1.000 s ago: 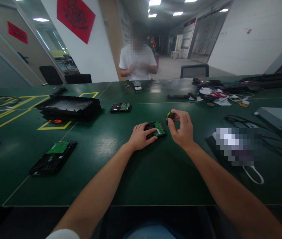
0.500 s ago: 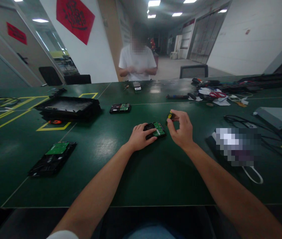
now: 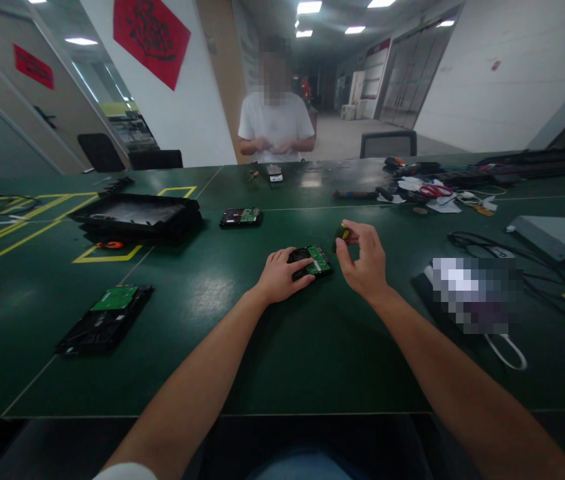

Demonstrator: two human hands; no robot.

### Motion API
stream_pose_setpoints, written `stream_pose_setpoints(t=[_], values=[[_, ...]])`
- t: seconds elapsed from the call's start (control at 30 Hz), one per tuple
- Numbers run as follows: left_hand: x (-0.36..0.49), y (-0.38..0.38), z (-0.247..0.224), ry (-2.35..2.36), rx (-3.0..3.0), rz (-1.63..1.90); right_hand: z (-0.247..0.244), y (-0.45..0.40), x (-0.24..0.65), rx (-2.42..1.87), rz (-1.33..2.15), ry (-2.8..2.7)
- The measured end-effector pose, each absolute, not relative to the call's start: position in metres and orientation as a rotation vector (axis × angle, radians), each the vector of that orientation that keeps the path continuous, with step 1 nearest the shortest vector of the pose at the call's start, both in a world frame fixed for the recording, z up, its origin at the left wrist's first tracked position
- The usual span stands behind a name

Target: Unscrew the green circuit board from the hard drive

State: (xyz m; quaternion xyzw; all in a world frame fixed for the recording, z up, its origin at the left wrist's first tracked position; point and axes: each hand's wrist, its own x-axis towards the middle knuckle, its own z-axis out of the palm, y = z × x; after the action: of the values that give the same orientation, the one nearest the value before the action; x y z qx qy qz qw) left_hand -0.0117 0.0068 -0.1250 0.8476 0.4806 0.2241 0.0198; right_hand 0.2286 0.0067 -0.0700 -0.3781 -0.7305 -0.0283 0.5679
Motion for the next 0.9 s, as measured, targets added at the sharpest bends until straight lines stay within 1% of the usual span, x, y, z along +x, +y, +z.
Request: stream_pose_setpoints(t=[0.17,0.43,0.67,0.9], values=[[-0.0113,0.0061,-0.1243,1.492,2.621,0.706,-0.075,0.0109,0.2291,-0.904,-0.016,-1.665],[-0.0114,0.0065,-0.125,1.483,2.633,0.719,-0.0716,0.0085,0.231,-0.883,-0.046,-1.732],[-0.0109,0.0057,-0.124,1.502,2.633,0.702,-0.0781,0.0122,0.2295,-0.905,0.03,-1.678],[-0.011,0.0058,-0.1242,1.496,2.643,0.707,-0.0748,0.01,0.2315,-0.916,-0.056,-1.721]])
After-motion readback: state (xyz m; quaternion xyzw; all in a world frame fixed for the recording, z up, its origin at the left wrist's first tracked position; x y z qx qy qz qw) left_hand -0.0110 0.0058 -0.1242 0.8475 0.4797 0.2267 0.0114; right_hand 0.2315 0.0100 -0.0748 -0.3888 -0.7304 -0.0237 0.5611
